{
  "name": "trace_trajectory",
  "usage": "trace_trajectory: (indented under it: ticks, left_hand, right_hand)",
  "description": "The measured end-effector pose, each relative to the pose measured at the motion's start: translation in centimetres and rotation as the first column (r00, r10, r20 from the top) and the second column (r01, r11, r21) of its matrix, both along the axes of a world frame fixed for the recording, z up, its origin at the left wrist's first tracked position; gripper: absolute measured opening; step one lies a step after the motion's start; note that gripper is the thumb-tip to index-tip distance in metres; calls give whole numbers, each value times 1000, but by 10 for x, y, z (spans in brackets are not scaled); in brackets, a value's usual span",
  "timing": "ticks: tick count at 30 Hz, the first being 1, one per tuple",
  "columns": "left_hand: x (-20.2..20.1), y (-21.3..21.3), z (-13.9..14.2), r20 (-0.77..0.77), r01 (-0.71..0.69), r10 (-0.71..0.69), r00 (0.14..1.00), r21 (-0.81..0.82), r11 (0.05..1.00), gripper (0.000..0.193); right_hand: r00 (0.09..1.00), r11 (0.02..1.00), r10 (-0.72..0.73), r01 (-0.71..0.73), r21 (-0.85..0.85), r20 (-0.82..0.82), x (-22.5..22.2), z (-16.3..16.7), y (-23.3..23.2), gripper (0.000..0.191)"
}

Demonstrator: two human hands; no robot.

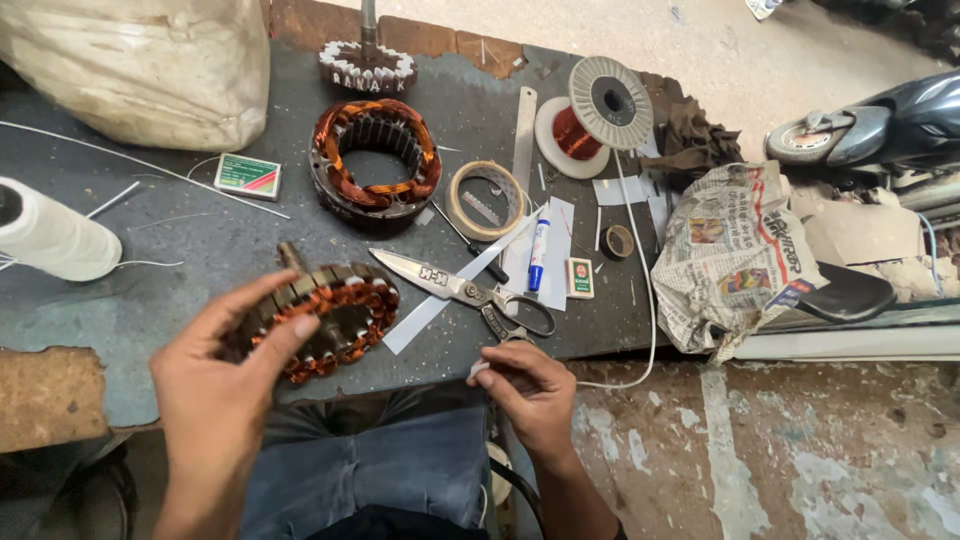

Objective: The person cuts small rectangular pieces from a white insulating strip using scissors and inserts them into the slots of a copper-wound motor stator. The person repeats this process for multiple slots around the stator.

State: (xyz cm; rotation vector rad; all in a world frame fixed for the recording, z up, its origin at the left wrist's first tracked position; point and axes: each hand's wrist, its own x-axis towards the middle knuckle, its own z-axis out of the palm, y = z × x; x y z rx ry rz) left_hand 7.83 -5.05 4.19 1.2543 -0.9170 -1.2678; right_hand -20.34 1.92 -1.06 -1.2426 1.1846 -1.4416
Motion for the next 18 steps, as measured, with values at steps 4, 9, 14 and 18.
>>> trace_trajectory:
  ticks: [4,9,14,18]
  left_hand:
    - [-6,18,5,63,87,-82,995,-73,994,42]
    - [-14,29,4,289,164,-67,955,-328,930,47]
    - [-10,28,6,403,220,-32,915,-430,875,48]
    - [-10,29,12,393,223,-40,919,-434,873,49]
  right_hand:
    - [972,987,-14,-24,-157,-233,5,6,-4,20]
    - [910,937,-141,-5,-350,-391,19,15,-9,27]
    - [839,825,-299,-13,-566,-455,44,24,-18,31]
    - [818,734,-350,-63,-676,-456,60,37,-25,27]
